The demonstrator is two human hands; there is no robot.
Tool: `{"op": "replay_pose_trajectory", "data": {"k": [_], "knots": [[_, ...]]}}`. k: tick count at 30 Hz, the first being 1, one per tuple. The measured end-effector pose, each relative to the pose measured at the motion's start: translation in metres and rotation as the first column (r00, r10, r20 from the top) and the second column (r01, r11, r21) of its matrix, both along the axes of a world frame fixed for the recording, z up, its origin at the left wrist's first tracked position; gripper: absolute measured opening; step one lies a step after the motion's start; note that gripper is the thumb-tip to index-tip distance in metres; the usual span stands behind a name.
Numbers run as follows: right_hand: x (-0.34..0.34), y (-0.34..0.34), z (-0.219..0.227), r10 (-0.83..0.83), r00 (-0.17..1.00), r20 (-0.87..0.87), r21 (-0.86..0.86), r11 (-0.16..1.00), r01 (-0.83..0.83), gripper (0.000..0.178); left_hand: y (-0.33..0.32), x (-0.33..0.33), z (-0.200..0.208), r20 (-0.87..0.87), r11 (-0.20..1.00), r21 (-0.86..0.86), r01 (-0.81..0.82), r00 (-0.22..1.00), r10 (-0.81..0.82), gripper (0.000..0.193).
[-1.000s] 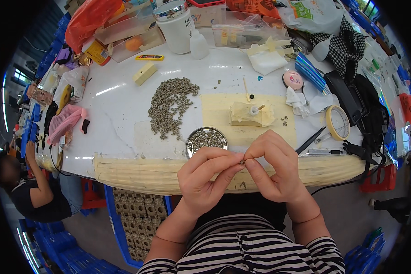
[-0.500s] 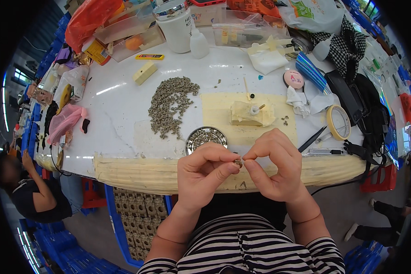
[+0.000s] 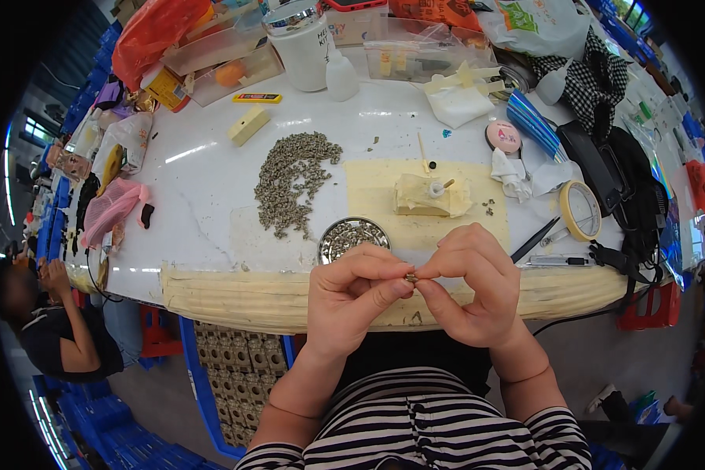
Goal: The person picks up a small metal piece and a plastic component from the table and joins them together by hand.
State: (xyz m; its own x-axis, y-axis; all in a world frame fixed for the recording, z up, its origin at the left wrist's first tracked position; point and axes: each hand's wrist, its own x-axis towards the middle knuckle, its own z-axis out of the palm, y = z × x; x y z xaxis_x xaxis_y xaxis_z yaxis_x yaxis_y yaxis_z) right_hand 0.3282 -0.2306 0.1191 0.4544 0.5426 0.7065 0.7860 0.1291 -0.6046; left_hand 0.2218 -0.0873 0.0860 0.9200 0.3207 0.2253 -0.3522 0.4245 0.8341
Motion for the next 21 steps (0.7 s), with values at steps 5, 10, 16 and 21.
{"op": "replay_pose_trajectory", "data": {"k": [5,10,16,21], "knots": [[0.0003,-0.0001,-0.0001,0.01,1.0,-0.03,-0.009,1.0,-0.01,0.018,-0.0009,0.0009,0.001,0.02,0.997,0.075,-0.037,0.999,0.036,0.02],[-0.0007,-0.0021,0.0019,0.048,0.988,-0.144,-0.031,0.998,-0.053,0.016,-0.0016,0.0026,0.0015,0.03,0.999,0.051,-0.002,1.0,0.0,0.02],[-0.0009,-0.0016,0.0009,0.031,0.989,-0.143,-0.025,0.999,-0.035,0.016,-0.0052,0.0027,0.0075,0.041,0.966,0.234,-0.11,0.994,0.104,0.021],[-0.0005,-0.0016,-0.0006,0.007,0.996,-0.094,-0.021,1.0,-0.01,0.017,-0.0065,0.0021,0.0094,0.068,0.91,0.373,-0.183,0.983,0.17,0.02]]}}
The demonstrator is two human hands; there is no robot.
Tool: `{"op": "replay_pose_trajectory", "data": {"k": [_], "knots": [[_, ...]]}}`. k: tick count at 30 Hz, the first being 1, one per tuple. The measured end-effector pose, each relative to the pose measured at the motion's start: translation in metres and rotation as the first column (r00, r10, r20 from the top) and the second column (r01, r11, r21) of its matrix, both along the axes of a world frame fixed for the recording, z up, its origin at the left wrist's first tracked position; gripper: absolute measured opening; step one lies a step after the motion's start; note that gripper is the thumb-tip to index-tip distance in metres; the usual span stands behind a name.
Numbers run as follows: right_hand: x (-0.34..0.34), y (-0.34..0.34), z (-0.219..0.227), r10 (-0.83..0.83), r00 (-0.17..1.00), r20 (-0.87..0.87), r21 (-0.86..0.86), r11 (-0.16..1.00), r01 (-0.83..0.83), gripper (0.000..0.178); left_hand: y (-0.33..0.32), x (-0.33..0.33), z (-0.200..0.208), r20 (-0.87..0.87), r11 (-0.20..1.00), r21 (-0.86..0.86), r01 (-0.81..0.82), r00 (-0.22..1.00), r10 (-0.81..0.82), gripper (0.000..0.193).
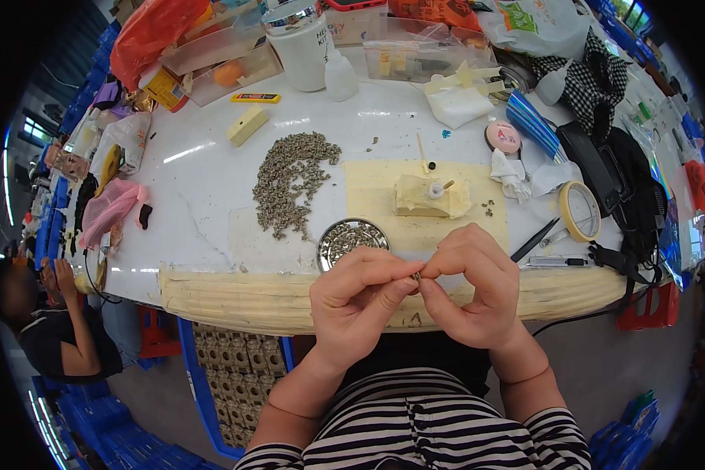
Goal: The person picks up a small metal piece and a plastic component from the table and joins them together by hand.
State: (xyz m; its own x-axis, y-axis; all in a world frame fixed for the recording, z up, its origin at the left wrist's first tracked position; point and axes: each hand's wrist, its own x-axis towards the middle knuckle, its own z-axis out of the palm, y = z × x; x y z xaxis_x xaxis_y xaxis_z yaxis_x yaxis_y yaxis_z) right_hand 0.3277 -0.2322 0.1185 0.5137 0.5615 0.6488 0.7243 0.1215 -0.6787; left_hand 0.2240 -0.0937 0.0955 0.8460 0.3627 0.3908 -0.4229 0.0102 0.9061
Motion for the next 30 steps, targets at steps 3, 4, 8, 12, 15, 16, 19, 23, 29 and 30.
{"op": "replay_pose_trajectory", "data": {"k": [3,4,8,12,15,16,19,23,29,30], "knots": [[0.0,0.001,-0.001,-0.038,0.998,0.059,0.013,0.999,0.037,0.019,-0.001,0.001,0.001,0.008,0.999,0.034,-0.027,1.0,0.027,0.018],[0.0,0.002,-0.001,-0.053,0.995,0.083,0.019,0.999,0.051,0.019,-0.001,0.001,0.001,-0.003,0.999,0.027,-0.028,1.0,0.029,0.017],[-0.003,0.002,-0.005,-0.105,0.989,0.106,0.055,0.994,0.1,0.023,-0.001,0.0,0.001,-0.035,1.0,0.005,-0.02,0.999,0.02,0.016],[-0.001,0.002,-0.006,-0.095,0.978,0.184,0.071,0.994,0.083,0.026,-0.001,-0.001,0.004,-0.078,0.995,-0.09,0.038,0.996,-0.045,0.016],[-0.001,0.002,-0.007,-0.085,0.971,0.222,0.076,0.995,0.07,0.027,0.002,-0.002,0.004,-0.079,0.968,-0.225,0.11,0.988,-0.13,0.016],[-0.001,0.002,-0.008,-0.079,0.969,0.234,0.075,0.995,0.063,0.028,0.003,-0.002,0.001,-0.058,0.954,-0.274,0.126,0.987,-0.147,0.015],[0.0,0.002,-0.009,-0.117,0.933,0.34,0.078,0.992,0.096,0.027,0.005,-0.003,-0.001,-0.038,0.947,-0.291,0.136,0.987,-0.154,0.015],[0.0,0.0,-0.008,-0.164,0.882,0.442,0.06,0.986,0.153,0.028,0.006,-0.007,0.006,-0.09,0.982,-0.165,0.094,0.99,-0.11,0.014],[-0.001,0.001,-0.008,-0.142,0.891,0.431,0.044,0.99,0.137,0.03,0.008,-0.006,0.005,-0.079,0.964,-0.234,0.128,0.986,-0.15,0.014],[-0.001,0.002,-0.009,-0.147,0.897,0.417,0.054,0.989,0.138,0.03,0.008,-0.006,0.005,-0.086,0.976,-0.19,0.107,0.988,-0.125,0.014]]}}
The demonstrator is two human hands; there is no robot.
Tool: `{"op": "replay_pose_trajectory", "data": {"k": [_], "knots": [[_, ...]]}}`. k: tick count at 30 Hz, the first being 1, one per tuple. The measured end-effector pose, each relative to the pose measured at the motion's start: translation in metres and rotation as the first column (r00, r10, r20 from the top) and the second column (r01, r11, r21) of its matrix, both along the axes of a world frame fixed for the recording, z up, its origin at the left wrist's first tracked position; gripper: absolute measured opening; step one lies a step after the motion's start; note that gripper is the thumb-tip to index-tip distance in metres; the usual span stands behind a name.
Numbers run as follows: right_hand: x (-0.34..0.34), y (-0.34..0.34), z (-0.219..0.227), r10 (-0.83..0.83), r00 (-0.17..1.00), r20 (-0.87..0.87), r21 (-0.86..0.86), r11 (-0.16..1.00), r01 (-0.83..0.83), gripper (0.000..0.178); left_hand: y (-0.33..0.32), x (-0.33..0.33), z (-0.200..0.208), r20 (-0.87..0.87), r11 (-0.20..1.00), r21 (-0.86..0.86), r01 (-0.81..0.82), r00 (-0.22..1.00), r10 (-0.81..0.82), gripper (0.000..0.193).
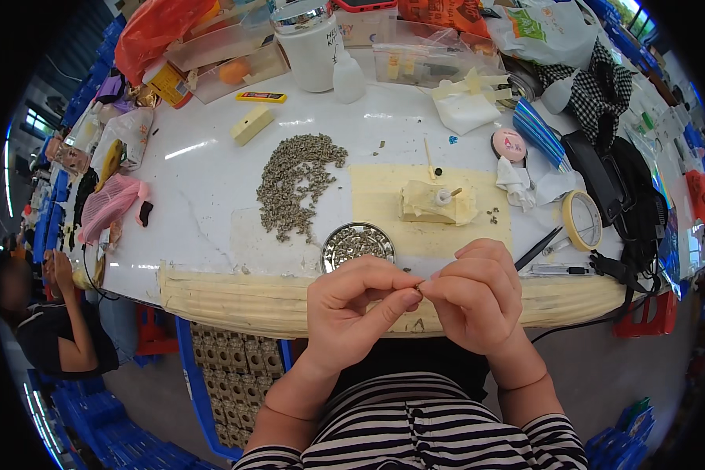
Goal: The person picks up a small metal piece and a plastic component from the table and joins them together by hand.
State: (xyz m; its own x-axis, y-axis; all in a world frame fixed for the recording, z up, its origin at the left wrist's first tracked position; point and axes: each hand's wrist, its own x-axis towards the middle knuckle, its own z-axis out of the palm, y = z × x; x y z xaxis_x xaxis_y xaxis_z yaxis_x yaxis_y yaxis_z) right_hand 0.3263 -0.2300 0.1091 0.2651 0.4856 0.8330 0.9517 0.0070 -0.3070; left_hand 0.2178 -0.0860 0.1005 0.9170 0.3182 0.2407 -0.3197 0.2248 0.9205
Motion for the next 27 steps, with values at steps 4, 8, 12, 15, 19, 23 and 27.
{"op": "replay_pose_trajectory", "data": {"k": [4,8,12,15,19,23,27], "knots": [[0.001,0.0,0.0,0.021,0.998,-0.06,0.004,1.0,-0.021,0.029,0.001,0.001,0.0,-0.005,0.988,0.148,-0.054,0.998,0.055,0.015],[0.01,-0.011,0.025,-0.013,0.953,-0.303,-0.083,0.996,-0.013,0.02,0.009,0.011,0.009,0.186,0.813,0.523,-0.256,0.965,0.184,0.018],[0.039,-0.015,0.041,-0.211,0.93,-0.3,-0.198,0.968,0.156,0.013,0.007,0.024,0.013,0.307,0.664,0.605,-0.439,0.898,0.314,0.02],[0.053,-0.007,0.031,-0.292,0.936,-0.199,-0.254,0.938,0.238,0.012,0.002,0.025,0.008,0.312,0.653,0.594,-0.471,0.882,0.353,0.02],[0.056,0.0,0.022,-0.308,0.916,-0.256,-0.274,0.932,0.237,0.01,0.002,0.025,0.001,0.302,0.658,0.566,-0.496,0.868,0.395,0.02],[0.053,0.0,0.02,-0.298,0.922,-0.248,-0.271,0.935,0.23,0.01,0.001,0.021,0.001,0.274,0.666,0.557,-0.495,0.867,0.416,0.02],[0.052,-0.002,0.021,-0.303,0.935,-0.187,-0.216,0.941,0.261,0.01,0.003,0.021,0.0,0.331,0.627,0.575,-0.526,0.85,0.409,0.02]]}}
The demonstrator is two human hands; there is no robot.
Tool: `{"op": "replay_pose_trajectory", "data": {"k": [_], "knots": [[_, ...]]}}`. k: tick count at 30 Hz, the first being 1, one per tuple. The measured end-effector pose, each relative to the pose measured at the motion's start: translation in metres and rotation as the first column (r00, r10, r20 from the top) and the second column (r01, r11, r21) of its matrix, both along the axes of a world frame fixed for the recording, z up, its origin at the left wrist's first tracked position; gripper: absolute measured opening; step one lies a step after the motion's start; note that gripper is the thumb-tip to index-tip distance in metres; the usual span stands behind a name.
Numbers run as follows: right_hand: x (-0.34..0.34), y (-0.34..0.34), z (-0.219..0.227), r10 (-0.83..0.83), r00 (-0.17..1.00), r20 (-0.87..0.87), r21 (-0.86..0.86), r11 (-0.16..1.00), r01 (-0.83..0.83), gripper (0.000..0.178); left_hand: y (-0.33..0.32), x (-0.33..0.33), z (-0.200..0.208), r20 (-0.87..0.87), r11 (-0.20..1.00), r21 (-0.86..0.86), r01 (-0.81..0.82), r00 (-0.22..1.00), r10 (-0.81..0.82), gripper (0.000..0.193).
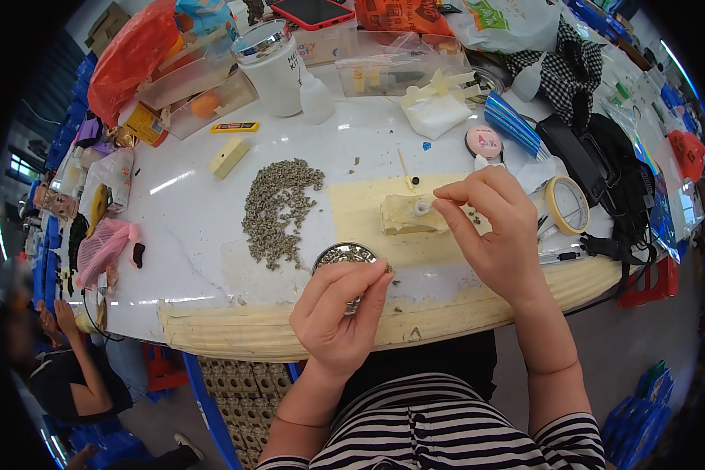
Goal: The person picks up a small metal piece and a plastic component from the table and joins them together by hand.
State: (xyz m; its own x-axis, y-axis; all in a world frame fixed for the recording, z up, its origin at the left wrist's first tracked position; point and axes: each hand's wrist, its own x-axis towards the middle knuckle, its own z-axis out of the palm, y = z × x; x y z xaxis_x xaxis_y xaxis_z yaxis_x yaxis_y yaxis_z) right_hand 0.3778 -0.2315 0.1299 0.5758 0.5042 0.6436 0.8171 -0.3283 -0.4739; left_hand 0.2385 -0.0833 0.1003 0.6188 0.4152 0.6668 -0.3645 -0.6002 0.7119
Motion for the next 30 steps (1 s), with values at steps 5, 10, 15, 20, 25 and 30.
{"op": "replay_pose_trajectory", "data": {"k": [5,10,15,20,25,30], "knots": [[-0.02,-0.009,0.023,0.044,0.996,0.081,0.199,0.978,-0.059,0.007,0.002,-0.001,-0.001,0.02,0.997,-0.053,0.048,0.999,-0.047,0.021],[-0.03,0.0,0.002,0.43,0.877,-0.215,0.451,0.84,-0.302,0.009,0.002,-0.001,-0.002,0.008,0.972,-0.187,0.14,0.99,-0.141,0.021],[-0.041,0.009,-0.006,0.561,0.756,-0.337,0.569,0.761,-0.311,0.015,0.002,-0.002,-0.003,-0.002,0.963,-0.221,0.155,0.987,-0.159,0.021],[-0.04,0.009,-0.007,0.576,0.746,-0.334,0.56,0.758,-0.335,0.015,0.002,-0.001,-0.004,-0.003,0.955,-0.244,0.167,0.985,-0.173,0.021],[-0.04,0.008,-0.008,0.542,0.779,-0.316,0.524,0.784,-0.333,0.013,0.0,-0.001,-0.004,-0.009,0.946,-0.28,0.16,0.985,-0.17,0.021],[-0.039,0.009,-0.008,0.525,0.801,-0.287,0.499,0.796,-0.343,0.013,0.0,-0.002,-0.004,-0.01,0.941,-0.299,0.16,0.985,-0.17,0.021]]}}
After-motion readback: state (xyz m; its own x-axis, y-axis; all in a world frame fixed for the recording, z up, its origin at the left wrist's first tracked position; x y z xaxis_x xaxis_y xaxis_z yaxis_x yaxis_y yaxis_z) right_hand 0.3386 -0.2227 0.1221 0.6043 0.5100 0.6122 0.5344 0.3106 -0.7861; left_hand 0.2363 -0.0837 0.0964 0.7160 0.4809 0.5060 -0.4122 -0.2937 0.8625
